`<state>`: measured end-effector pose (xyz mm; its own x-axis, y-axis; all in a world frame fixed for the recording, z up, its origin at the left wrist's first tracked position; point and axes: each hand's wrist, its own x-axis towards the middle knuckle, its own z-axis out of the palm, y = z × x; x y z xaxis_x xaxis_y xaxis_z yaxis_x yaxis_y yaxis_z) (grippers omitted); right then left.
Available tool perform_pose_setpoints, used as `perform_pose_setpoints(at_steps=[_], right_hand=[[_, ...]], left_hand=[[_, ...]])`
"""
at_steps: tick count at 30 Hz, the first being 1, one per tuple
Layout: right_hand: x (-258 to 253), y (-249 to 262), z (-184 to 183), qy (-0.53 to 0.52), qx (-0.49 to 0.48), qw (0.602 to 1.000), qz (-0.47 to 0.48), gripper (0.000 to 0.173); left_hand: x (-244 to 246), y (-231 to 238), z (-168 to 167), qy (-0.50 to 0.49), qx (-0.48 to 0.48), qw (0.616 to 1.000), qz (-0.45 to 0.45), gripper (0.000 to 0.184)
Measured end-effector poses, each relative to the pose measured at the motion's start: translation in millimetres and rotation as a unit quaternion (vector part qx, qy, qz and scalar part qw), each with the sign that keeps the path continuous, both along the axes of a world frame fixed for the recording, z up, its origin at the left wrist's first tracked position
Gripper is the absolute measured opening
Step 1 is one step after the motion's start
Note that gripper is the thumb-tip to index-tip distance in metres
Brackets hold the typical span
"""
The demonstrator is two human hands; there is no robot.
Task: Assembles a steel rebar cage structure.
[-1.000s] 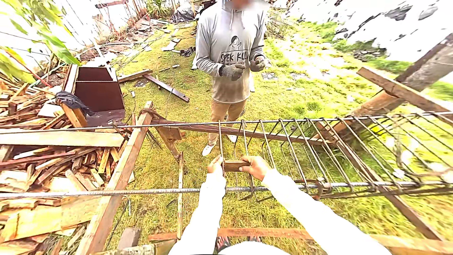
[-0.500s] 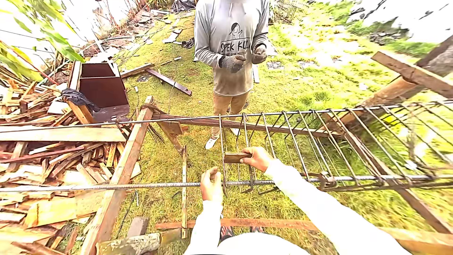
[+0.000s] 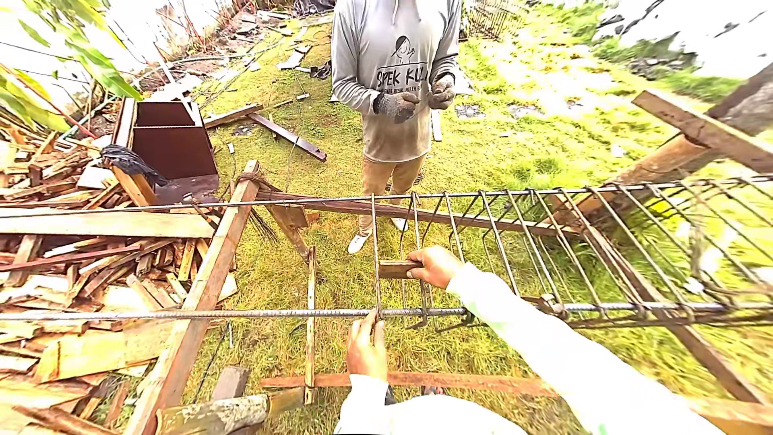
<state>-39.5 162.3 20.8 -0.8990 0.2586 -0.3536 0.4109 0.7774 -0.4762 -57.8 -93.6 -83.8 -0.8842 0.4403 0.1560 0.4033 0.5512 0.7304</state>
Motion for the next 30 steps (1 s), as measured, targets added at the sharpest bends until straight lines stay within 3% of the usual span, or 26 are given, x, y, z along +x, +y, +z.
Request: perform_pose_setpoints(at_steps=[4,6,10,14,17,30], right_hand=[[-1.5,-1.1,-2.2,0.003,0.007,1.0,0.009,0.023],[0.7,3.6,-7.5,0.062,-0.007,0.998,-0.013,0.019],[17.7,20.0,30.1,0.148,-0.061,0.981,-0.111,0.015],[46.3,55.4,22.4,0.054,0.017,0.993,-0.108,0.015],[58.2,58.1,13.6,0.002,-0.005,0.992,-0.127,0.017],[61.7,60.0,4.0,-0.012,0.048,0.991,-0.122,0.013]], left_hand=[[-3.9,0.9,0.8,0.015,0.006,1.0,-0.002,0.026],[-5.3,2.6,0.9,0.007,0.014,1.0,0.004,0.024],[-6.3,3.3,2.8,0.01,0.018,1.0,0.007,0.021],[-6.1,3.5,-1.1,0.007,0.027,1.0,0.006,0.021],[-6.5,4.9,-4.3,0.026,0.048,0.998,0.003,0.021],[-7.5,3.4,-7.8,0.026,0.049,0.998,0.0,0.02]])
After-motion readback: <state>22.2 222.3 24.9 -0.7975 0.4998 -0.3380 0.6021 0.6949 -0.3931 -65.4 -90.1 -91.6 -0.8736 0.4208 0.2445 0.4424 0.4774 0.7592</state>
